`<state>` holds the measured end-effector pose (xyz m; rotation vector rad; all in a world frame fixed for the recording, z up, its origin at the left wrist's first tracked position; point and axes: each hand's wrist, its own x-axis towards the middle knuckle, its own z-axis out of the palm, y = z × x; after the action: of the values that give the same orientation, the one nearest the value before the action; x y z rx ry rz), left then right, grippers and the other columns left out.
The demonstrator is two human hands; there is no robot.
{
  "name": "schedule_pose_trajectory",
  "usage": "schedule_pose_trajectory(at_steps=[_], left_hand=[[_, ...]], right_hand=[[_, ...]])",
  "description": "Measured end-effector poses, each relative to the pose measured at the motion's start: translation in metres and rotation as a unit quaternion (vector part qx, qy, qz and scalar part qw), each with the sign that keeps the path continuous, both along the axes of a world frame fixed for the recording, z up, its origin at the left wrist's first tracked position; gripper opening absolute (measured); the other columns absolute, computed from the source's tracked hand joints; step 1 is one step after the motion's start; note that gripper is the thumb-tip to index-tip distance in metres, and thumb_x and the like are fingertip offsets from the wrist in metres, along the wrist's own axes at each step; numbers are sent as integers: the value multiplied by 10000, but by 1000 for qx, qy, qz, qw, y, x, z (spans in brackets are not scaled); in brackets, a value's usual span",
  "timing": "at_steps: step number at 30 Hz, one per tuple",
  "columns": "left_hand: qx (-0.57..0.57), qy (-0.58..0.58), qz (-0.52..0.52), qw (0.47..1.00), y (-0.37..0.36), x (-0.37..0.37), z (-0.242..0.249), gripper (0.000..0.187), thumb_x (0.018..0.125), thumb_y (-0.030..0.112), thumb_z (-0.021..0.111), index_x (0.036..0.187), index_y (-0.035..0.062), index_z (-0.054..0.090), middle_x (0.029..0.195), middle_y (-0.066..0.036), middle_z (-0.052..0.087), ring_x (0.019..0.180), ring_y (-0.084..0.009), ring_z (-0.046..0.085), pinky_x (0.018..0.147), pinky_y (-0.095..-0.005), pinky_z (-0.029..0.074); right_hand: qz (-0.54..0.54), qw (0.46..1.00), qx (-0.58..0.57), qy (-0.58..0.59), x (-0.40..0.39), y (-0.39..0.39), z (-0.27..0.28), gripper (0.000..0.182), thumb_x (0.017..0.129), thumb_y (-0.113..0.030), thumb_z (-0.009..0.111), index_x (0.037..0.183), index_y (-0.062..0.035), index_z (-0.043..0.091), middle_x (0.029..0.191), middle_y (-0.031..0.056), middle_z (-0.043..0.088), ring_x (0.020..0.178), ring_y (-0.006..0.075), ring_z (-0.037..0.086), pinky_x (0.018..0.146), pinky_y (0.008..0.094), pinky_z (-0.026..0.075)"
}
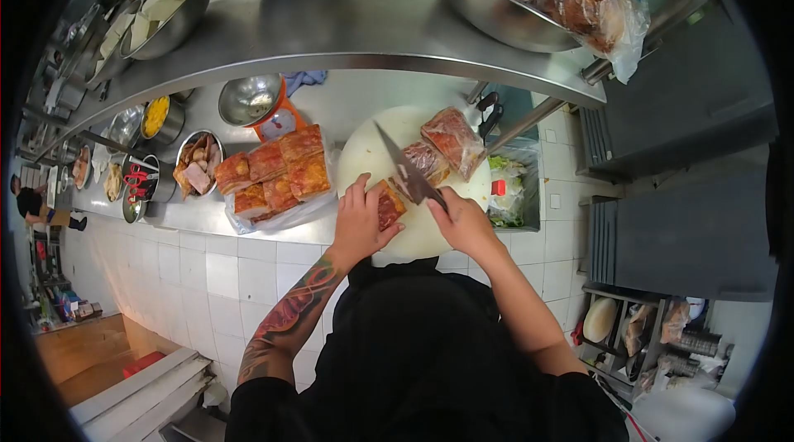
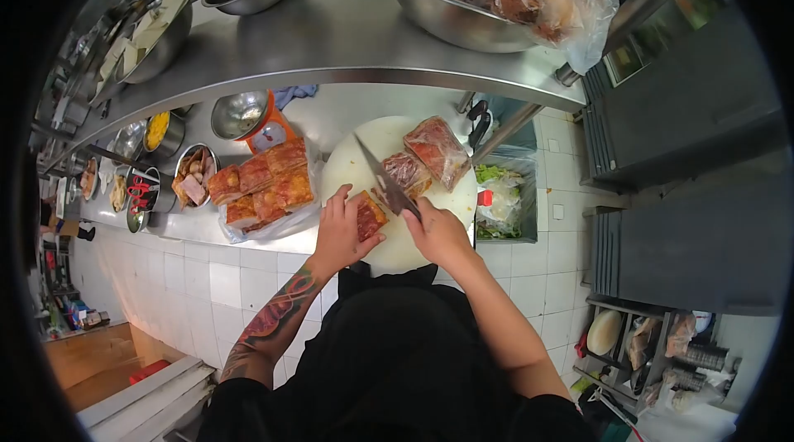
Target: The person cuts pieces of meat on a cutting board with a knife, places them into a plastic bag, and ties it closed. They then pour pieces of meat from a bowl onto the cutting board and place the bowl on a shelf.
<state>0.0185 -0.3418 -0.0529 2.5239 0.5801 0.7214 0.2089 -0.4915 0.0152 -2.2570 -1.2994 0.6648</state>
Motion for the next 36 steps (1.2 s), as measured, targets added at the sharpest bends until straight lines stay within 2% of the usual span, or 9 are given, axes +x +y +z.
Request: schedule_pose_trajectory(at_steps=[6, 8, 11, 12, 13, 15, 16, 19, 36], left_hand=[[-149, 53, 18, 987, 14, -8, 3, 825, 859, 305, 848, 1532, 29, 460, 1319, -198, 623, 1168, -390, 621, 1033, -497, 499], [-562, -62, 22, 824, 18, -37, 5, 676, 998, 305, 725, 1553, 39, 446, 1400, -204, 641, 1272, -353, 639, 1082, -460, 511], [-840, -254, 63, 475, 10, -79, 9, 576, 1095, 401, 576, 1564, 84, 469, 1422, -163, 652, 1297, -336, 659, 1072, -498, 568], [-845, -257, 19, 468, 7, -91, 23, 598, 1110, 456, 538, 1575, 87, 465, 1412, -153, 652, 1255, -334, 685, 983, -488, 624], [-841, -263, 25, 472, 7, -102, 23, 598, 1110, 456, 538, 1575, 87, 465, 1412, -153, 652, 1255, -334, 685, 983, -488, 624], [-709, -192, 164, 659, 13, -124, 15, 603, 1102, 421, 560, 1594, 91, 452, 1408, -147, 653, 1177, -322, 715, 858, -470, 648], [-536, -165, 174, 810, 23, -133, 6, 615, 1076, 297, 633, 1615, 84, 428, 1363, -118, 656, 1133, -288, 715, 812, -443, 636], [-35, 105, 207, 972, 62, -153, 53, 946, 784, 178, 894, 1606, 81, 436, 1349, -163, 601, 1216, -368, 635, 966, -463, 581], [48, 43, 180, 982, 116, -152, -5, 1122, 617, 121, 1017, 1593, 84, 465, 1612, -213, 408, 1445, -447, 443, 1186, -519, 428]], right_hand=[[-11, 1000, 19, 20, -12, -35, -7, 289, 1066, -329, 637, 1122, -46, 626, 764, 262, 709, 767, 501, 707, 716, 594, 547], [21, 1000, 4, -6, -21, -30, -12, 288, 1062, -329, 642, 1109, -46, 620, 770, 259, 715, 757, 489, 712, 703, 598, 549], [50, 997, -35, -48, -25, -29, -23, 301, 1063, -340, 639, 1111, -44, 617, 782, 255, 723, 763, 485, 718, 705, 597, 554], [61, 997, -30, -44, -25, -30, -25, 301, 1063, -340, 639, 1111, -44, 617, 782, 255, 723, 763, 485, 718, 705, 597, 554], [50, 997, -38, -42, -24, -32, -26, 311, 1068, -349, 632, 1120, -43, 617, 792, 254, 727, 772, 485, 720, 713, 596, 557], [39, 997, -47, -39, -23, -36, -28, 321, 1073, -359, 625, 1128, -43, 617, 803, 253, 732, 780, 485, 723, 721, 594, 561], [28, 998, -51, -30, -22, -38, -29, 327, 1078, -364, 618, 1133, -42, 616, 809, 254, 733, 788, 488, 724, 725, 593, 562], [12, 998, -63, -13, -22, -40, -30, 336, 1091, -374, 599, 1144, -42, 615, 824, 254, 737, 807, 493, 726, 731, 592, 564], [-13, 999, -41, 0, -32, -43, -31, 324, 1084, -360, 613, 1167, -47, 614, 806, 260, 732, 781, 504, 718, 710, 595, 555]])
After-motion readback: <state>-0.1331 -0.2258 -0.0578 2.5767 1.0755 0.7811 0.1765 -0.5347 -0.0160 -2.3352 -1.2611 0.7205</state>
